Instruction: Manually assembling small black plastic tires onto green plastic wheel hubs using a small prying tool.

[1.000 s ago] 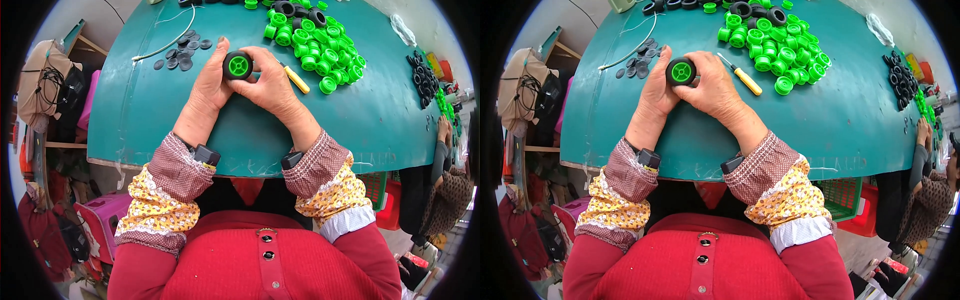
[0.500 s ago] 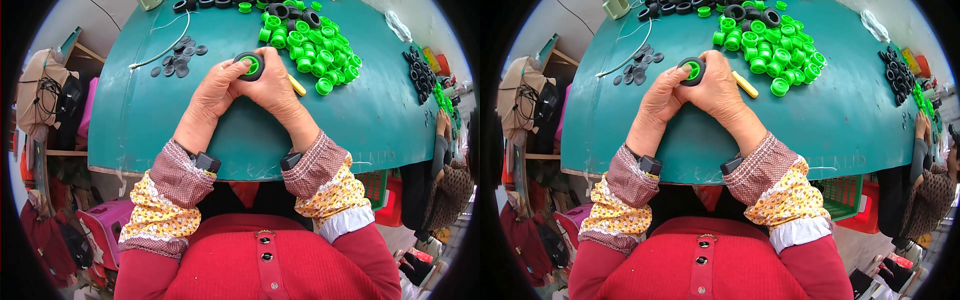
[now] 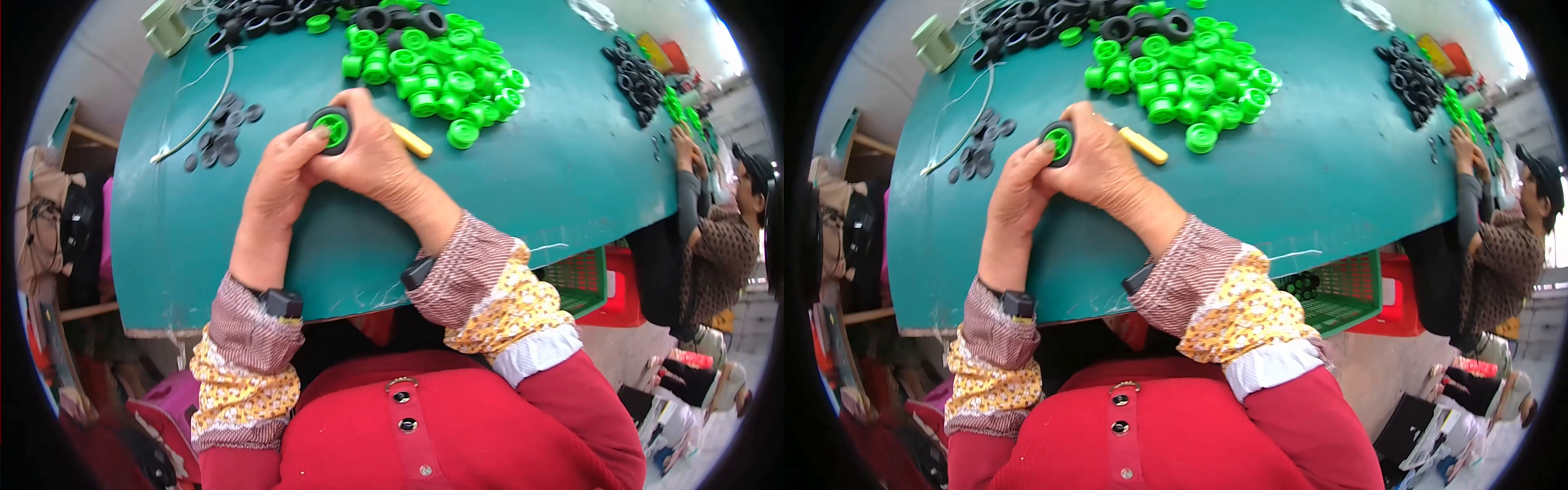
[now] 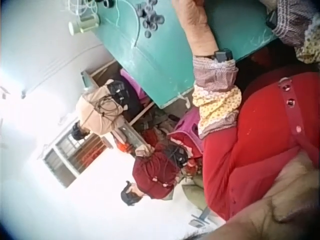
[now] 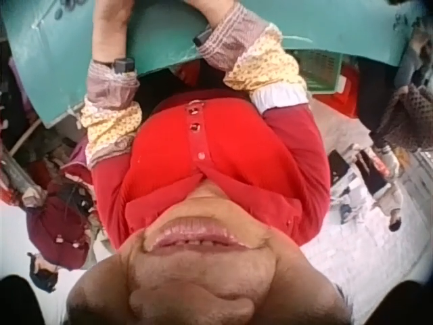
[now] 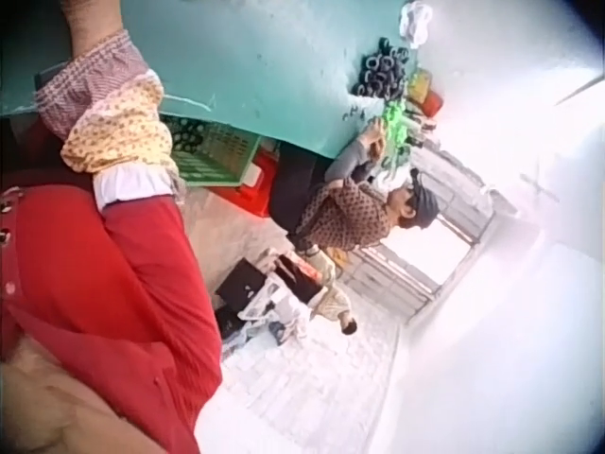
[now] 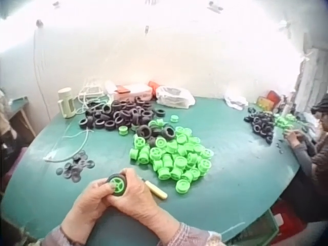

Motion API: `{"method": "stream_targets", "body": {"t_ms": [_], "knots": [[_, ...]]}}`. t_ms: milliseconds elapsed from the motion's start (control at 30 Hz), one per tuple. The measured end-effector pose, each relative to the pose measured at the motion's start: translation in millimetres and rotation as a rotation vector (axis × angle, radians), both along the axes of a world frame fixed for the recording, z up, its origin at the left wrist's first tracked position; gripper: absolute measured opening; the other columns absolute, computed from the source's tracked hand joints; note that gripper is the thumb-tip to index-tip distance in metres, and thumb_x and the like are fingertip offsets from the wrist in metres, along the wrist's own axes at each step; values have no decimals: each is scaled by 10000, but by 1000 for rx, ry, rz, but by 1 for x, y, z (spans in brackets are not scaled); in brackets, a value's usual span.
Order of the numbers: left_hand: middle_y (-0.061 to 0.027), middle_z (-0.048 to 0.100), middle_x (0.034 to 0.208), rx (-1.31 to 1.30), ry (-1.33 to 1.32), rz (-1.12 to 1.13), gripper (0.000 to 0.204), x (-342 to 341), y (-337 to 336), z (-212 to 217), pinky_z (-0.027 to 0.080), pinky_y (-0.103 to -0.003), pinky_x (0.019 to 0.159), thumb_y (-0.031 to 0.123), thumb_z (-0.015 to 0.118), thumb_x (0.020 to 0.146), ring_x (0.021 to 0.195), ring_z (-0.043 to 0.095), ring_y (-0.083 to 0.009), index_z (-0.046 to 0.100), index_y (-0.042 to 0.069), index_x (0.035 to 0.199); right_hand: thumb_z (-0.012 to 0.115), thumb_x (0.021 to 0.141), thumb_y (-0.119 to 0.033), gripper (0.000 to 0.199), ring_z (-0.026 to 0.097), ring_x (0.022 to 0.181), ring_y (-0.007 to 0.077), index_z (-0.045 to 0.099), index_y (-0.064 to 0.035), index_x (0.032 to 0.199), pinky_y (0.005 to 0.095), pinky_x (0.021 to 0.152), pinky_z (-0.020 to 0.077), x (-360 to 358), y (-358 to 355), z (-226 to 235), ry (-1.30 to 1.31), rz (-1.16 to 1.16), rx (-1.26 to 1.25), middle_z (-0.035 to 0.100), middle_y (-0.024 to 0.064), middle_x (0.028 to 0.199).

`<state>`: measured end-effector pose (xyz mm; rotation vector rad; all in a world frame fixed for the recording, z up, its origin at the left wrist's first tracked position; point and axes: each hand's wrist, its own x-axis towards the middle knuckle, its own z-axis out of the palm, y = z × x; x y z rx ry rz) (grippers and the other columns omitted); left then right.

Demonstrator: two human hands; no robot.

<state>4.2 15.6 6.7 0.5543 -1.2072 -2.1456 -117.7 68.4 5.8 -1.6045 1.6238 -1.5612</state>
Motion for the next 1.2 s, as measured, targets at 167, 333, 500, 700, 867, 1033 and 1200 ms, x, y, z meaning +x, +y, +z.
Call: {"method": "stream_targets", "body": {"t_ms": [167, 333, 500, 700, 867, 1033, 1200], "knots": [[-59, 581, 906, -126, -83, 43, 272, 3, -11, 1, 451, -226, 716, 142, 546, 799, 812, 566, -120, 540, -32, 1007, 775, 554, -196, 649, 570, 844, 268, 426, -17, 1072, 326, 748, 451, -13, 4, -2, 109, 222, -44, 552, 160, 921], [-64, 582, 922, -128, -93, 162, 295, 2, -4, 5, 447, -225, 741, 137, 570, 792, 816, 567, -123, 531, -41, 1024, 793, 530, -261, 608, 565, 745, 279, 404, -11, 925, 343, 658, 448, -7, 9, 5, 41, 38, 55, 530, 153, 800], [-61, 581, 927, -166, -71, 181, 284, 6, -13, -1, 453, -222, 740, 136, 569, 796, 822, 568, -119, 534, -32, 1023, 756, 559, -217, 717, 578, 825, 304, 353, -2, 1112, 339, 725, 457, -2, 10, 3, -2, 124, -33, 552, 165, 886], [-69, 520, 1003, -346, -157, 77, 402, 8, -9, 14, 441, -213, 754, 103, 491, 782, 862, 541, -110, 428, -36, 1154, 720, 540, -142, 708, 561, 807, 185, 387, -49, 1159, 287, 740, 452, -10, 11, 10, -55, 397, -69, 565, 105, 859], [-48, 537, 948, -383, -185, 9, 470, 20, -12, 17, 441, -191, 699, 146, 543, 762, 809, 543, -91, 407, -17, 1182, 719, 534, -168, 631, 566, 813, 191, 455, -33, 1090, 289, 733, 455, -5, 9, 12, -64, 455, 10, 569, 122, 874], [-59, 556, 978, -194, -92, 64, 433, 2, -6, 7, 477, -216, 690, 224, 561, 820, 828, 558, -100, 447, -14, 1163, 732, 551, -187, 480, 566, 752, 173, 520, -8, 943, 287, 686, 459, -5, 5, 5, -77, 95, -24, 569, 107, 824], [-41, 592, 872, -91, -84, 28, 337, -3, -4, 0, 503, -219, 611, 238, 585, 803, 723, 585, -90, 523, 10, 1042, 714, 575, -198, 429, 546, 802, 297, 497, -26, 903, 366, 700, 437, 2, 0, -8, -115, -117, -69, 546, 141, 843]]}}
